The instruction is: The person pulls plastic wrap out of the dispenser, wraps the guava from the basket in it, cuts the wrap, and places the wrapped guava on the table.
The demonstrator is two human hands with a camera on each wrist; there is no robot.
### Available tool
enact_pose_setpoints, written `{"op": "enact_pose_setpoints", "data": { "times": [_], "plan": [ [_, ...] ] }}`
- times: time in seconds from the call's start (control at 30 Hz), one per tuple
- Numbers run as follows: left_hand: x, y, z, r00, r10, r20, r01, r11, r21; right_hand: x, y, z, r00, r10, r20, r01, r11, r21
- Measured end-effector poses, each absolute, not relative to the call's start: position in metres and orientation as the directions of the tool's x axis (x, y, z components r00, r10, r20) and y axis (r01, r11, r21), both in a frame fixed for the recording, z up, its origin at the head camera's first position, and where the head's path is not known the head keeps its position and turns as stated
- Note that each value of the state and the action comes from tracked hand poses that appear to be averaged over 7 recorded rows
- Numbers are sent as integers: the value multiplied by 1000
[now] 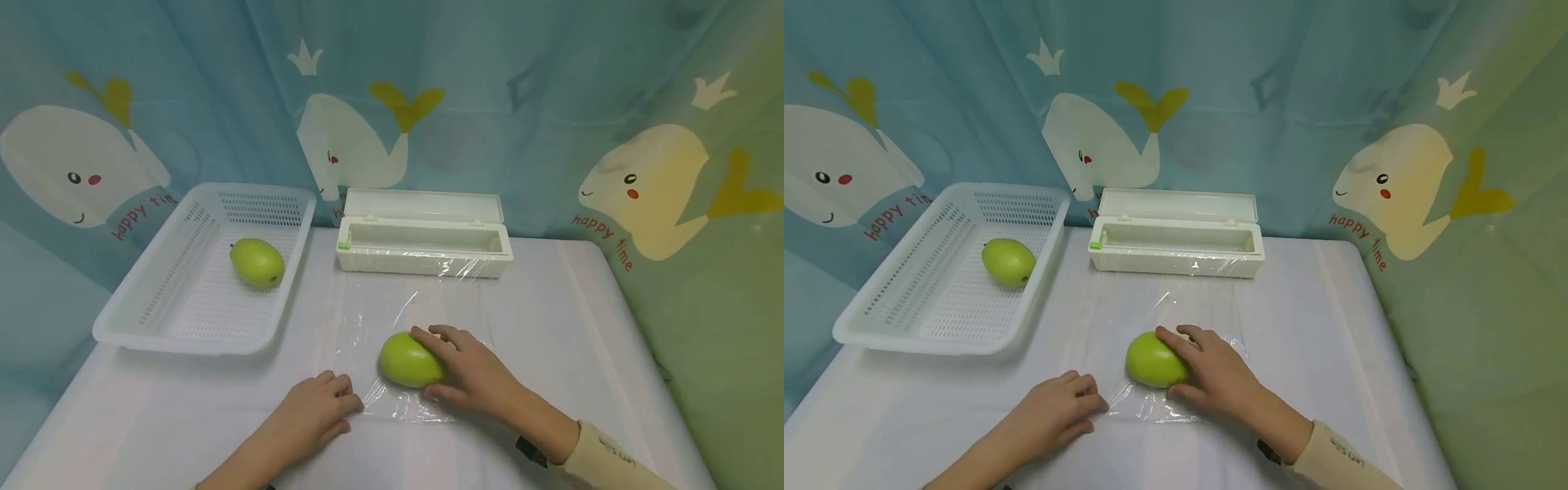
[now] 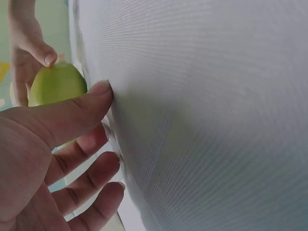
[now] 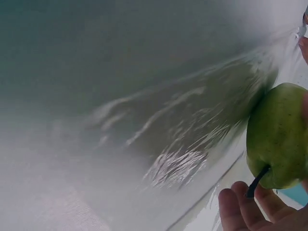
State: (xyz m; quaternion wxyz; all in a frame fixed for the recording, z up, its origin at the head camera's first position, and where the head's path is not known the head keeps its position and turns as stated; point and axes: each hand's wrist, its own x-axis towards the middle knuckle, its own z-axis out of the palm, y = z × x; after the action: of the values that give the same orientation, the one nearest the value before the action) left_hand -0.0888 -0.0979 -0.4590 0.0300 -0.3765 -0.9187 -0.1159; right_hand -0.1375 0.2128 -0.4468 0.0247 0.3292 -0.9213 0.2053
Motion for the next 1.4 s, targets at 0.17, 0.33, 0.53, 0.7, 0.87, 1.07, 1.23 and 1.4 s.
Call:
{"op": "enact_pose_setpoints", "data": {
  "times": [0.17, 0.33, 0.53, 0.7, 0.87, 1.07, 1.23, 1.4],
  "plan": [
    [-90, -98, -461, -703, 688, 181, 711, 689, 143, -137, 216, -450, -776, -597, 204, -627, 691, -360],
    [-91, -96, -460, -700, 671, 244, 709, 693, 131, -130, 222, -453, -743, -593, 312, -668, 689, -281],
    [-94, -92, -457, -694, 646, 319, 711, 685, 158, -98, 251, -455, -688, -563, 457, -702, 677, -223],
    [-98, -92, -454, -671, 646, 364, 728, 666, 161, -78, 277, -464, -727, -629, 273, -681, 712, -173],
    [-101, -92, -450, -685, 645, 339, 719, 673, 172, -80, 285, -473, -675, -656, 336, -726, 673, -145],
    [-101, -94, -447, -716, 630, 301, 695, 688, 210, -89, 283, -475, -561, -700, 442, -805, 586, -95],
    [-100, -94, -442, -733, 608, 305, 672, 719, 180, -91, 281, -463, -586, -688, 428, -798, 584, -153],
    [-104, -68, -427, -746, 589, 311, 654, 737, 172, -100, 276, -449, -612, -673, 415, -783, 591, -197]
  ]
}}
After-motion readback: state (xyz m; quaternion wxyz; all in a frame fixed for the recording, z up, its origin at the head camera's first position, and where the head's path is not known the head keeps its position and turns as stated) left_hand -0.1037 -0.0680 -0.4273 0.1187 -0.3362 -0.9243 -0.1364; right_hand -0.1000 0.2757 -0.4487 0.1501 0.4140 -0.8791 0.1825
